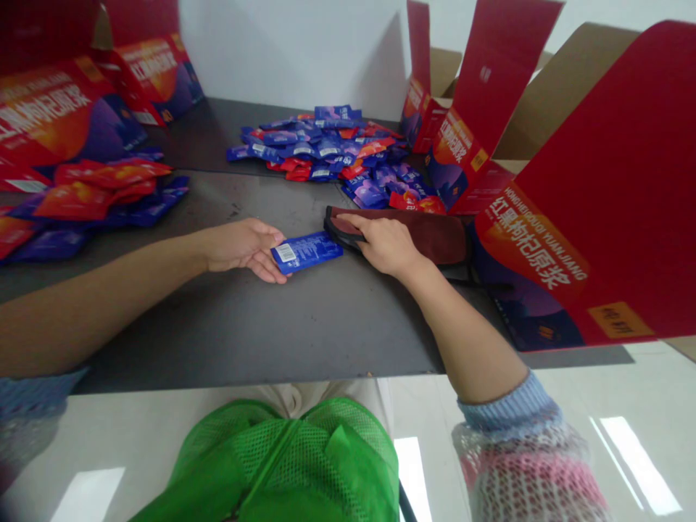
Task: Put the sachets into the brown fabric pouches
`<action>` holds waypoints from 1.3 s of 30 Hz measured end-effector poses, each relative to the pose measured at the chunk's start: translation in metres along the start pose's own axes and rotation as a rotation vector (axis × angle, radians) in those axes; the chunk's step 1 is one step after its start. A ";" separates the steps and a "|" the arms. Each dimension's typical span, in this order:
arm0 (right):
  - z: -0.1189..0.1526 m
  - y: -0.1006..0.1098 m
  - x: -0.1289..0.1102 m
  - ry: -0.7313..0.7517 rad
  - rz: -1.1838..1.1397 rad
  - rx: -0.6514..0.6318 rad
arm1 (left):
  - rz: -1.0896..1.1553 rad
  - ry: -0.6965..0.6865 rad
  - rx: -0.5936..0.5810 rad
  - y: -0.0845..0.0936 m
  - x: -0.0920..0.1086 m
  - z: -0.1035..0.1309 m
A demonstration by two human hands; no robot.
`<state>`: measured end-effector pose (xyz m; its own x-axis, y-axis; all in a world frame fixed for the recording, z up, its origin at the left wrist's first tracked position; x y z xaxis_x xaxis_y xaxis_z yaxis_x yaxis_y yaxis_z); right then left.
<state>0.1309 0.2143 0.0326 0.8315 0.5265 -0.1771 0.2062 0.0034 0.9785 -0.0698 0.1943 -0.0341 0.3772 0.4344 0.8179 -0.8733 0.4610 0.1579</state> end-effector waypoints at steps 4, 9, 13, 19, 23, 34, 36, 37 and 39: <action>0.004 0.006 0.002 0.003 -0.021 -0.004 | 0.021 -0.050 -0.011 -0.003 0.003 0.002; 0.007 0.003 -0.003 -0.025 -0.145 -0.017 | 0.061 -0.058 -0.014 -0.005 0.007 0.005; 0.006 -0.012 -0.018 0.010 -0.312 -0.047 | 0.158 -0.023 0.009 -0.004 0.009 0.004; 0.004 -0.022 -0.073 0.226 -0.544 -0.066 | 0.192 -0.048 0.202 0.005 0.007 0.001; 0.010 -0.021 -0.104 0.327 -0.528 -0.094 | 0.196 -0.047 0.193 0.000 0.006 -0.001; 0.023 -0.008 -0.115 0.628 -0.469 -0.072 | 0.289 0.033 0.225 0.003 0.002 0.009; 0.023 -0.004 -0.106 0.636 -0.509 -0.049 | 0.215 0.017 0.223 0.003 0.002 0.011; 0.023 -0.002 -0.101 0.632 -0.518 -0.046 | 0.179 0.009 0.217 0.003 0.002 0.011; 0.024 -0.001 -0.092 0.608 -0.498 -0.066 | 0.127 -0.005 0.219 0.003 0.004 0.013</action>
<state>0.0663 0.1449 0.0450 0.2173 0.8225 -0.5255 0.4331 0.4012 0.8071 -0.0744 0.1875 -0.0233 0.2590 0.4739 0.8416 -0.9598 0.2241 0.1692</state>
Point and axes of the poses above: each hand's wrist, its own z-axis away from the middle knuckle, its own y-axis out of the back of the hand, x = y × z, the point moved 9 cm from there along -z, towards the middle knuckle, and after that the axes turned 5 degrees about -z, right-handed, at the moved point
